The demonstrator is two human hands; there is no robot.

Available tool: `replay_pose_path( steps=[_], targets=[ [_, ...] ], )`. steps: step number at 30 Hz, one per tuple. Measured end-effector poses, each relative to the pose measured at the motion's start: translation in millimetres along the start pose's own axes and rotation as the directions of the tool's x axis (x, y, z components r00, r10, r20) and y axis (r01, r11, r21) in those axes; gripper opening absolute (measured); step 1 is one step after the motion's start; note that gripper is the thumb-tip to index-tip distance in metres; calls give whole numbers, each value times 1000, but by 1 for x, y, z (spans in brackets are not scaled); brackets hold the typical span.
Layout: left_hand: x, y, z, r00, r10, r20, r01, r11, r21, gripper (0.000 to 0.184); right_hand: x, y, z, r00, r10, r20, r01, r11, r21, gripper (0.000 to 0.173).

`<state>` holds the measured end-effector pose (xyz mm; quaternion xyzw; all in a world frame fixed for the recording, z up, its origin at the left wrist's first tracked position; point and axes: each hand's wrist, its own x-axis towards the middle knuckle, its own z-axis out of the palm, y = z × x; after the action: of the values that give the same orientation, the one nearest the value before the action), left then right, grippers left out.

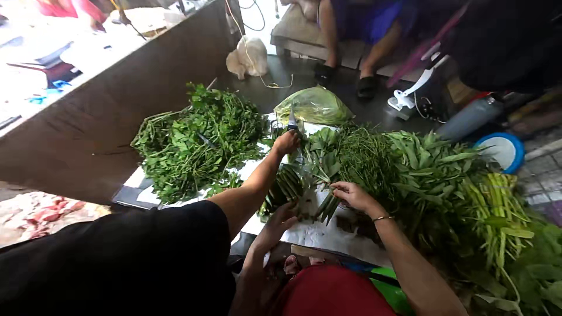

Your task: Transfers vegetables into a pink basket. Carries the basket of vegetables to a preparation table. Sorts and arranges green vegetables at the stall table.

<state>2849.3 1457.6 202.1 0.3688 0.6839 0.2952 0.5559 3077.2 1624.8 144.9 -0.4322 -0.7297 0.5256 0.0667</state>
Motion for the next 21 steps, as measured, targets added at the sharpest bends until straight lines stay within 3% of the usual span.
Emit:
replay_pose_path(
  steps=[3, 4, 5, 7, 8, 9, 11, 12, 15, 17, 19, 21],
  targets=[
    [24, -84, -7, 975, 220, 37, -217, 974, -60, 59, 19, -1, 13, 985, 100, 141, -74, 980, -183, 41],
    [22, -91, -7, 970, 240, 50, -237, 970, -45, 59, 30, -3, 20, 978, 127, 167, -82, 965, -250, 41],
    [9, -78, -6, 980, 194, 53, -194, 981, -5, 57, 42, -5, 27, 973, 147, 180, -87, 948, -306, 40],
    [-33, 8, 3, 985, -171, -9, 171, 982, 75, 49, 65, -2, 39, 973, 147, 179, -63, 912, -405, 38],
    [-42, 27, 6, 963, -267, -40, 269, 960, 71, 48, 75, 2, 44, 974, 144, 178, -49, 891, -450, 37],
    [-39, 4, 2, 985, -170, -17, 171, 984, 54, 49, 83, 7, 47, 973, 148, 177, -45, 874, -485, 37],
    [-6, -98, -5, 977, 213, 3, -212, 977, -36, 53, 89, 13, 51, 973, 159, 165, -46, 842, -537, 37],
    [4, -124, -6, 964, 265, -31, -266, 960, -86, 54, 86, 11, 52, 977, 159, 144, -51, 824, -564, 38],
    [-2, -134, -8, 970, 192, -148, -211, 970, -124, 36, 70, -17, 54, 992, 115, 42, -66, 790, -609, 39],
    [-11, -133, -7, 964, 161, -210, -188, 975, -117, 22, 65, -35, 64, 1000, 3, 22, 11, 823, -568, 34],
    [-14, -136, -7, 955, 179, -235, -212, 970, -119, 23, 65, -44, 83, 990, -144, 6, 131, 879, -458, 31],
    [-15, -137, -6, 952, 170, -256, -207, 970, -125, 27, 71, -46, 104, 988, -153, -38, 124, 904, -410, 29]
  ],
)
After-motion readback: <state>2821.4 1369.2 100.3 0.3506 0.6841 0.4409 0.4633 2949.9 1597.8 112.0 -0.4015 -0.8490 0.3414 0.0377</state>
